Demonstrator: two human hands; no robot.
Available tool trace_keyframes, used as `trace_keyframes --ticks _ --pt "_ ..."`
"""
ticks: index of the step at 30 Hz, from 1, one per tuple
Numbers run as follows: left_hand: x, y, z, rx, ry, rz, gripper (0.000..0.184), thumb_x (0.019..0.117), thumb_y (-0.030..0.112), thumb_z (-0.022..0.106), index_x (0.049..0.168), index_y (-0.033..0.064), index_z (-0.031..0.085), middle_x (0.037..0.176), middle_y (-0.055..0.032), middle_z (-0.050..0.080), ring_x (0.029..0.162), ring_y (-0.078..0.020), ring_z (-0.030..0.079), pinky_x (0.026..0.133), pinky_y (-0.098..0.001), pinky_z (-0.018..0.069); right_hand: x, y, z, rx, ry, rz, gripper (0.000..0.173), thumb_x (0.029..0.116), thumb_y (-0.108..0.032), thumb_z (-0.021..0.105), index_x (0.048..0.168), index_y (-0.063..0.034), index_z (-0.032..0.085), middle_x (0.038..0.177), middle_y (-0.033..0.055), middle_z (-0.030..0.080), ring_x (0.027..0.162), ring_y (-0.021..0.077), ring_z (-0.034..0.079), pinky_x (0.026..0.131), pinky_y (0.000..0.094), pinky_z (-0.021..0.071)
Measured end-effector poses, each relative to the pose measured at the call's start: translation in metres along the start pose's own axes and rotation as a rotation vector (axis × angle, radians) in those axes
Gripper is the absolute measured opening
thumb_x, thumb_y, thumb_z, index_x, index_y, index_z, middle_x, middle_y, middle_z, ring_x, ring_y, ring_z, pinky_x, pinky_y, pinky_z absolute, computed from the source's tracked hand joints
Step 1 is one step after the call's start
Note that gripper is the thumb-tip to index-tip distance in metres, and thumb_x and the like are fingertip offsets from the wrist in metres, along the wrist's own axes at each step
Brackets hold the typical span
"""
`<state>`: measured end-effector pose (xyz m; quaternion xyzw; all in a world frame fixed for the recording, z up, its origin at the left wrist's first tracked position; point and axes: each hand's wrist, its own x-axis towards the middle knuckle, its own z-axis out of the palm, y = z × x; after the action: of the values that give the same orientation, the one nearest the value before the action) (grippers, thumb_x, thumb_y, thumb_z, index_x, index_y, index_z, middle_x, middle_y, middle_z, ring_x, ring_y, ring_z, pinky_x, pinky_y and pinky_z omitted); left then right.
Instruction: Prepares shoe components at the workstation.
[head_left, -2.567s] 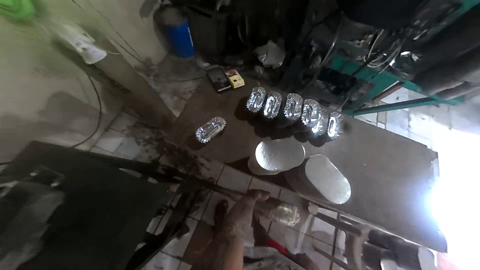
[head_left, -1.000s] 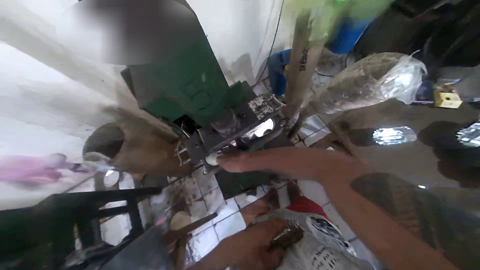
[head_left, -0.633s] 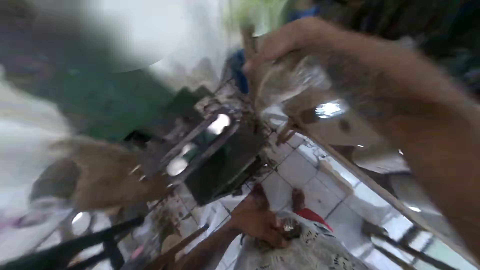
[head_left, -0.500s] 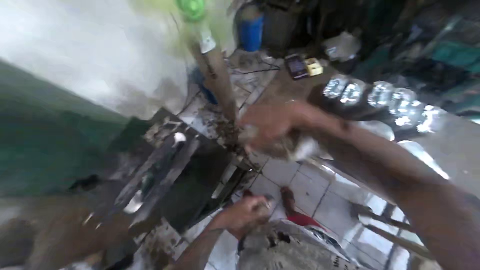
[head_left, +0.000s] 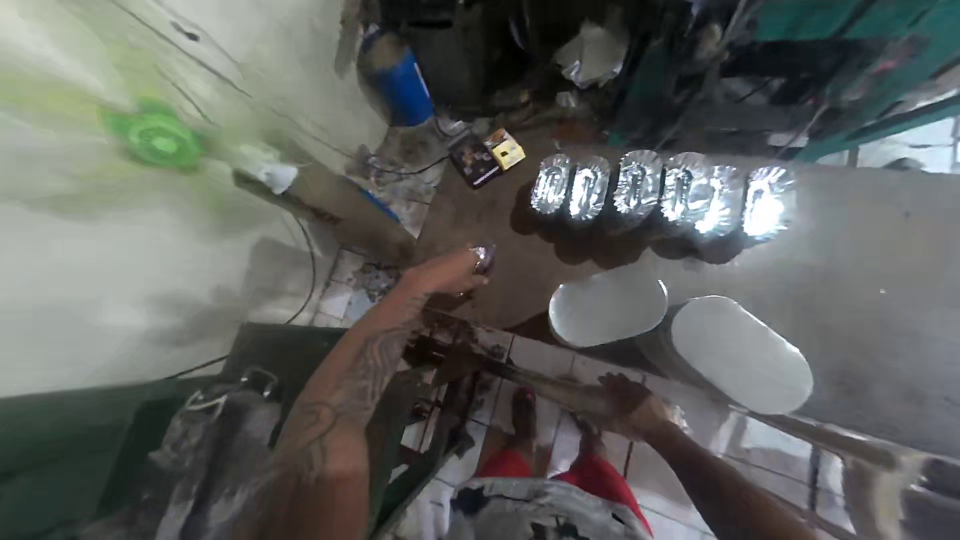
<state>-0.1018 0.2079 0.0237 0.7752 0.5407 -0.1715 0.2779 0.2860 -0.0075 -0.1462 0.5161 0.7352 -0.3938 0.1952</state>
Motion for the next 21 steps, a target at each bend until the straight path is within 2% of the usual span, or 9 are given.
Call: trace_keyframes --ticks 3,6,9,12,14,15,17,19,21 --pt "0.012 -0.010 0.006 -0.018 -0.049 -0.042 0.049 0.0969 0.048 0.067 0.121 0.0054 0.069 0.137 -0.0228 0.055 0.118 -0.0359 0.062 0.099 -0.0568 0.0518 0.005 0.006 0.003 0.000 0.027 0.000 0.103 0.0761 -0.068 0.076 0.156 -0.0128 0.042 0.160 0.0138 0.043 0.148 0.0342 0.039 0.119 0.0567 0.0335" --pt "0.013 -0.015 0.018 -0.049 -0.021 0.027 0.039 0.1043 0.032 0.057 0.130 0.0026 0.064 0.138 -0.0227 0.058 0.123 -0.0361 0.060 0.104 -0.0572 0.0480 -0.004 -0.007 -0.005 0.061 0.044 0.027 0.094 0.0801 -0.065 0.073 0.154 -0.0128 0.045 0.156 0.0144 0.048 0.145 0.0347 0.043 0.118 0.0560 0.0346" --pt "0.014 -0.017 0.015 -0.087 0.019 0.061 0.031 0.1028 0.023 0.059 0.123 0.0006 0.065 0.128 -0.0234 0.062 0.113 -0.0378 0.064 0.098 -0.0594 0.0510 -0.054 -0.050 -0.056 0.419 0.037 0.037 0.048 0.1011 -0.034 0.063 0.141 -0.0066 0.060 0.143 0.0199 0.058 0.138 0.0349 0.051 0.119 0.0533 0.0355" --pt "0.020 -0.040 0.009 -0.119 0.029 0.041 0.040 0.1025 0.034 0.061 0.125 0.0008 0.066 0.128 -0.0251 0.063 0.117 -0.0409 0.063 0.099 -0.0648 0.0485 -0.142 -0.094 -0.120 0.438 0.661 -0.245 0.036 0.1002 -0.032 0.063 0.118 -0.0018 0.072 0.113 0.0158 0.072 0.105 0.0246 0.069 0.096 0.0433 0.0565" --pt "0.020 -0.047 0.014 -0.114 0.009 0.060 0.044 0.1033 0.038 0.059 0.128 0.0026 0.066 0.126 -0.0242 0.065 0.118 -0.0408 0.063 0.100 -0.0665 0.0467 -0.168 -0.092 -0.158 0.115 1.104 -0.296 0.044 0.0995 -0.041 0.062 0.106 0.0012 0.073 0.101 0.0181 0.074 0.096 0.0296 0.072 0.088 0.0468 0.0584" --pt "0.022 -0.047 0.017 -0.092 0.008 0.063 0.046 0.1029 0.041 0.059 0.130 0.0042 0.065 0.124 -0.0235 0.066 0.116 -0.0406 0.064 0.099 -0.0667 0.0480 -0.173 -0.081 -0.176 -0.022 1.127 -0.246 0.051 0.0969 -0.047 0.063 0.107 0.0016 0.074 0.103 0.0198 0.074 0.101 0.0352 0.072 0.095 0.0533 0.0553" --pt "0.022 -0.039 0.012 -0.057 0.014 0.019 0.057 0.1000 0.045 0.063 0.138 0.0036 0.059 0.131 -0.0259 0.062 0.122 -0.0444 0.060 0.101 -0.0686 0.0459 -0.170 -0.057 -0.201 -0.141 0.866 -0.093 0.064 0.0895 -0.057 0.071 0.122 -0.0024 0.071 0.119 0.0172 0.072 0.119 0.0366 0.065 0.120 0.0592 0.0329" --pt "0.005 -0.011 -0.006 -0.095 0.171 -0.017 0.059 0.0976 0.047 0.066 0.130 -0.0020 0.062 0.127 -0.0334 0.060 0.119 -0.0519 0.058 0.098 -0.0731 0.0445 -0.152 -0.034 -0.194 -0.119 0.741 -0.103 0.050 0.0890 -0.046 0.075 0.120 -0.0066 0.071 0.113 0.0108 0.073 0.114 0.0287 0.066 0.120 0.0532 0.0344" --pt "-0.034 0.045 -0.025 -0.242 0.408 0.014 0.059 0.1026 0.045 0.059 0.132 -0.0072 0.060 0.135 -0.0373 0.054 0.126 -0.0546 0.053 0.103 -0.0724 0.0412 -0.143 -0.015 -0.185 -0.018 0.797 -0.256 0.035 0.0972 -0.038 0.065 0.112 -0.0071 0.073 0.105 0.0065 0.073 0.109 0.0221 0.068 0.120 0.0502 0.0361"
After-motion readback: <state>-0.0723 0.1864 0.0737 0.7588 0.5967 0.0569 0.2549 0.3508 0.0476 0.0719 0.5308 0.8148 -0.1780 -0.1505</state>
